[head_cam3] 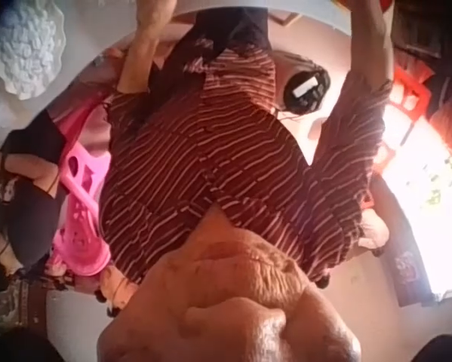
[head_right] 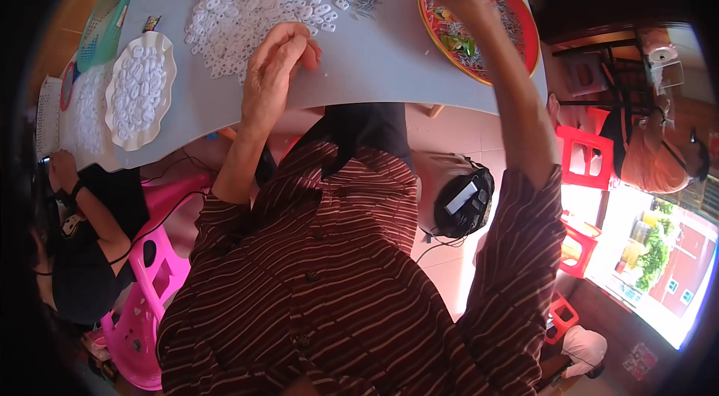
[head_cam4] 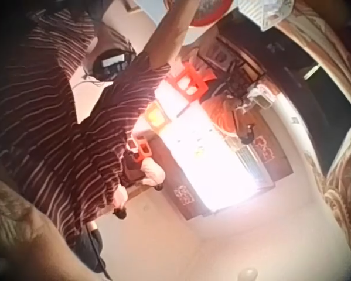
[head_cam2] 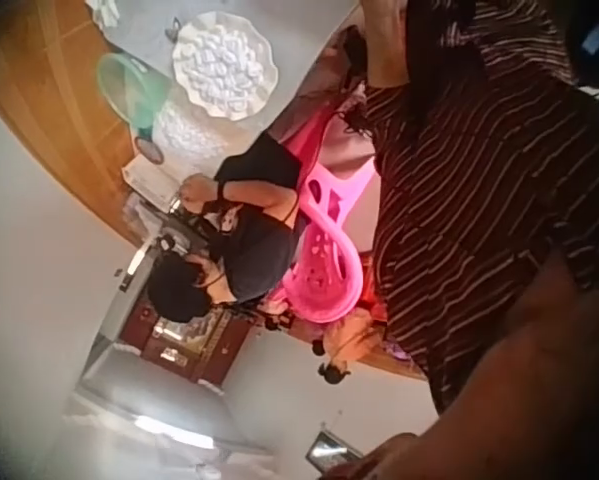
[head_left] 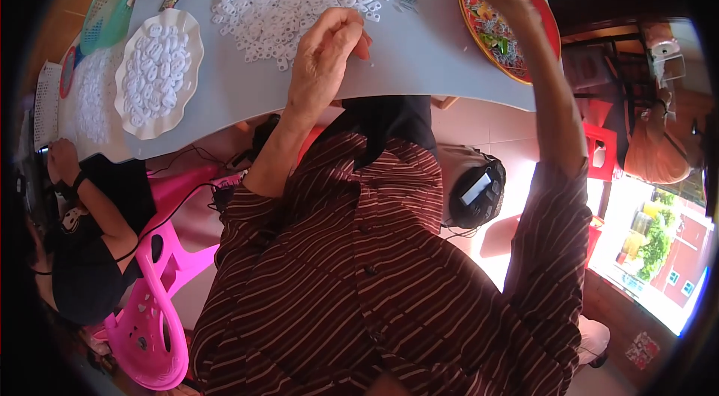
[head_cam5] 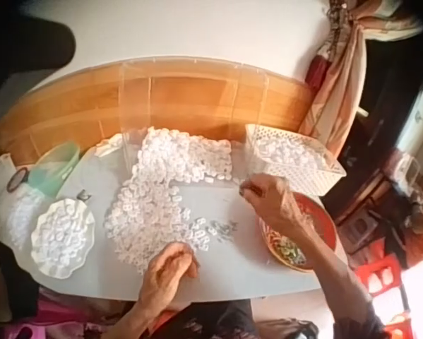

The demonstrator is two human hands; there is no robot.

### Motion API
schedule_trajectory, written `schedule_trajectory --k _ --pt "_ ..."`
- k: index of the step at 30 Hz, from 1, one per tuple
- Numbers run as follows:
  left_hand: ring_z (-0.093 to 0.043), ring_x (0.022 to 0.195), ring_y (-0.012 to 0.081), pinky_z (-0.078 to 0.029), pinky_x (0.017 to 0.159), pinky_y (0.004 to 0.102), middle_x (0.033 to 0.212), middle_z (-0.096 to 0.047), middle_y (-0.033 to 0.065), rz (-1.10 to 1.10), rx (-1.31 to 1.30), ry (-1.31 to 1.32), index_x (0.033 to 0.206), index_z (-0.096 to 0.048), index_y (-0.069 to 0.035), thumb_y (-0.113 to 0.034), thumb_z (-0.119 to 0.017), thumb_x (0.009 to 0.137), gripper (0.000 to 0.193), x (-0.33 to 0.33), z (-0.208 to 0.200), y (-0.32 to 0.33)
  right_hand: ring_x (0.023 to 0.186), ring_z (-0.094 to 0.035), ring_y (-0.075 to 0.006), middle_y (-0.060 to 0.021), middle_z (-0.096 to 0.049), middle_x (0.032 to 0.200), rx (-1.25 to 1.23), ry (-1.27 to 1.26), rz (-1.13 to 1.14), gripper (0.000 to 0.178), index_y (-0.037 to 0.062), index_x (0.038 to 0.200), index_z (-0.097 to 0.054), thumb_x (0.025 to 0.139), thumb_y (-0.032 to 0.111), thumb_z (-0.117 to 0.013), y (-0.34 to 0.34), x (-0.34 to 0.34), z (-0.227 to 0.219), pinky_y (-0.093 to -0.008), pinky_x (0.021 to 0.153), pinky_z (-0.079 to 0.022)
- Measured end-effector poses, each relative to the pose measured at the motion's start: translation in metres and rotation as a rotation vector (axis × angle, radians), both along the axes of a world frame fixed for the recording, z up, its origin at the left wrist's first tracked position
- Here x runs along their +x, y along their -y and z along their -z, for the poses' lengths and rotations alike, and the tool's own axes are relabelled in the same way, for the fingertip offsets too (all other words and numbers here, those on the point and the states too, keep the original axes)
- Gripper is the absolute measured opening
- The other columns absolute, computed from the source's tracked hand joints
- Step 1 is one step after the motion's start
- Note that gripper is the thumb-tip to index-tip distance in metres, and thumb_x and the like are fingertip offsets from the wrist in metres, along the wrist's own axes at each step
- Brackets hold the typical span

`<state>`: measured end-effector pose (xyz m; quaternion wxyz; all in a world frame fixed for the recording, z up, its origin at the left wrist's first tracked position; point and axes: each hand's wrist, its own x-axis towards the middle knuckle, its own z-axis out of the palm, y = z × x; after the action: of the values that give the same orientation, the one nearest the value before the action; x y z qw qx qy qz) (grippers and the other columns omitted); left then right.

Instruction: Manually assembling small white plastic rings with metal fasteners at a table.

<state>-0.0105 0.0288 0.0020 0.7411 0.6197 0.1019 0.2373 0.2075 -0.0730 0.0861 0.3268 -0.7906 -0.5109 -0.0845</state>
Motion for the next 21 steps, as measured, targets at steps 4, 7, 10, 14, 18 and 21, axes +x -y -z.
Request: schedule_trajectory --k 4,7,10,14,18,21 --pt "-0.049 0.073 0.0094 -0.040 0.073 0.0234 0.074 -0.052 0.0039 0.010 -0.009 -0.010 0.093 -0.054 0.000 -0.017 -0.047 0.093 0.018 -0.003 -0.001 0.001 0.072 -0.064 -0.0280 -0.0163 -0.065 0.079 -0.121 -0.008 -0.226 0.013 -0.0001 0.086 -0.065 0.076 0.007 -0.062 -0.012 -0.024 0.041 -0.0349 0.068 -0.050" --pt "-0.049 0.069 0.0072 -0.039 0.065 0.0215 0.068 -0.054 0.0015 0.010 0.055 0.013 0.091 -0.054 -0.003 -0.025 -0.049 0.094 0.022 0.001 -0.004 0.002 0.077 -0.062 -0.0325 -0.0152 -0.065 0.083 -0.186 0.007 -0.279 0.017 0.0043 0.088 -0.068 0.072 0.008 -0.063 -0.015 -0.026 0.050 -0.0377 0.074 -0.049" --pt "-0.046 0.066 0.0050 -0.036 0.061 0.0202 0.067 -0.053 0.0001 -0.001 0.083 -0.028 0.091 -0.054 -0.004 -0.026 -0.049 0.094 0.023 0.001 -0.001 0.001 0.077 -0.063 -0.0323 -0.0154 -0.065 0.083 -0.219 0.013 -0.271 0.015 0.0033 0.087 -0.067 0.073 0.008 -0.063 -0.019 -0.029 0.051 -0.0376 0.073 -0.049" --pt "-0.044 0.063 0.0041 -0.034 0.058 0.0196 0.066 -0.053 -0.0008 0.001 0.105 -0.019 0.089 -0.054 -0.005 -0.026 -0.050 0.094 0.022 0.001 -0.002 0.002 0.076 -0.063 -0.0321 -0.0155 -0.065 0.084 -0.311 -0.034 -0.233 0.012 0.0036 0.084 -0.067 0.074 0.008 -0.062 -0.020 -0.031 0.049 -0.0381 0.072 -0.049" --pt "-0.045 0.063 0.0044 -0.035 0.058 0.0198 0.065 -0.054 -0.0005 0.008 0.140 -0.046 0.087 -0.055 -0.004 -0.027 -0.049 0.094 0.025 0.000 -0.003 0.001 0.068 -0.063 -0.0224 -0.0100 -0.064 0.080 -0.192 0.067 -0.290 0.013 0.0019 0.088 -0.066 0.075 0.005 -0.064 -0.016 -0.029 0.054 -0.0318 0.065 -0.050" --pt "-0.047 0.065 0.0055 -0.037 0.060 0.0201 0.065 -0.054 -0.0002 0.010 0.102 -0.077 0.087 -0.056 -0.003 -0.027 -0.048 0.093 0.026 0.000 -0.004 -0.001 0.070 -0.063 -0.0201 -0.0082 -0.064 0.081 -0.111 -0.064 -0.273 0.012 0.0026 0.088 -0.066 0.076 0.005 -0.065 -0.009 -0.040 0.045 -0.0299 0.065 -0.051"
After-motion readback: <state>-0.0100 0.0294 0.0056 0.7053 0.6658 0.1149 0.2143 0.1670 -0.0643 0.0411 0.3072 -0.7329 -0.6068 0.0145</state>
